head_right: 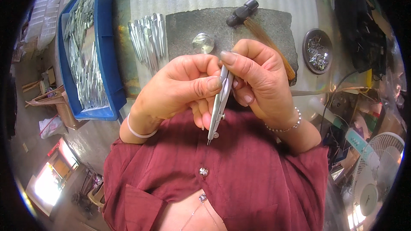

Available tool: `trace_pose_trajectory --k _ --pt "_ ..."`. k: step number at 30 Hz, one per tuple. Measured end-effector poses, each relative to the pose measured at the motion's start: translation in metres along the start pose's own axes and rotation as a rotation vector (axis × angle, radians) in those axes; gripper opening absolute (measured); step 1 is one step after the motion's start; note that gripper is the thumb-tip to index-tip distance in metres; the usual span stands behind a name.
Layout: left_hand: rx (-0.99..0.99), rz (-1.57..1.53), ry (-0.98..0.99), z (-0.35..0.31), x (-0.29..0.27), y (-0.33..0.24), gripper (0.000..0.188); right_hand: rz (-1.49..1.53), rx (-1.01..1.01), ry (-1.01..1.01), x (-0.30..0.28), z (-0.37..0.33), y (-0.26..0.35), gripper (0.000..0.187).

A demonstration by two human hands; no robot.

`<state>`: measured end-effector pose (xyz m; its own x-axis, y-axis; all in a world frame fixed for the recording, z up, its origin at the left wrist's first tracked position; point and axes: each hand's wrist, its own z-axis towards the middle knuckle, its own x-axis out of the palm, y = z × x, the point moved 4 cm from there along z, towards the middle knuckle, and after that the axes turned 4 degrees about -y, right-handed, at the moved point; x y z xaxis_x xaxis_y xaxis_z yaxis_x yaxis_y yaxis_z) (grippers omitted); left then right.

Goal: Manually hammering and marking small metal strips on a stone block for assembly or processing.

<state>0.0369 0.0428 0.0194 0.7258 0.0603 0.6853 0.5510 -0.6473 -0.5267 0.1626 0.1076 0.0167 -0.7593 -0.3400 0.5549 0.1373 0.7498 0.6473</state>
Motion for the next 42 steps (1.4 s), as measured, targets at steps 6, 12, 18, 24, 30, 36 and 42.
trace_pose_trajectory --k 6,12,18,24,30,36,42 --pt "0.051 -0.06 0.025 0.008 -0.009 0.01 0.017 0.044 -0.046 -0.085 -0.002 0.0 -0.01 0.017" --pt "0.095 -0.102 0.087 0.008 -0.017 0.01 0.026 0.075 -0.037 -0.077 0.002 0.005 -0.015 0.017" --pt "0.176 -0.061 -0.039 -0.014 -0.022 0.009 0.023 0.004 0.038 -0.037 0.017 0.012 -0.017 0.016" --pt "0.22 -0.033 -0.107 -0.039 -0.027 0.009 0.021 -0.11 0.089 0.008 0.036 0.024 -0.02 0.019" --pt "0.206 -0.158 -0.125 -0.042 -0.04 0.017 0.02 -0.141 0.147 -0.006 0.043 0.034 -0.029 0.02" --pt "0.223 -0.218 -0.084 -0.041 -0.043 0.019 0.022 -0.135 0.185 -0.007 0.043 0.038 -0.032 0.019" --pt "0.231 -0.22 -0.078 -0.04 -0.038 0.016 0.022 -0.152 0.107 -0.012 0.047 0.037 -0.026 0.019"
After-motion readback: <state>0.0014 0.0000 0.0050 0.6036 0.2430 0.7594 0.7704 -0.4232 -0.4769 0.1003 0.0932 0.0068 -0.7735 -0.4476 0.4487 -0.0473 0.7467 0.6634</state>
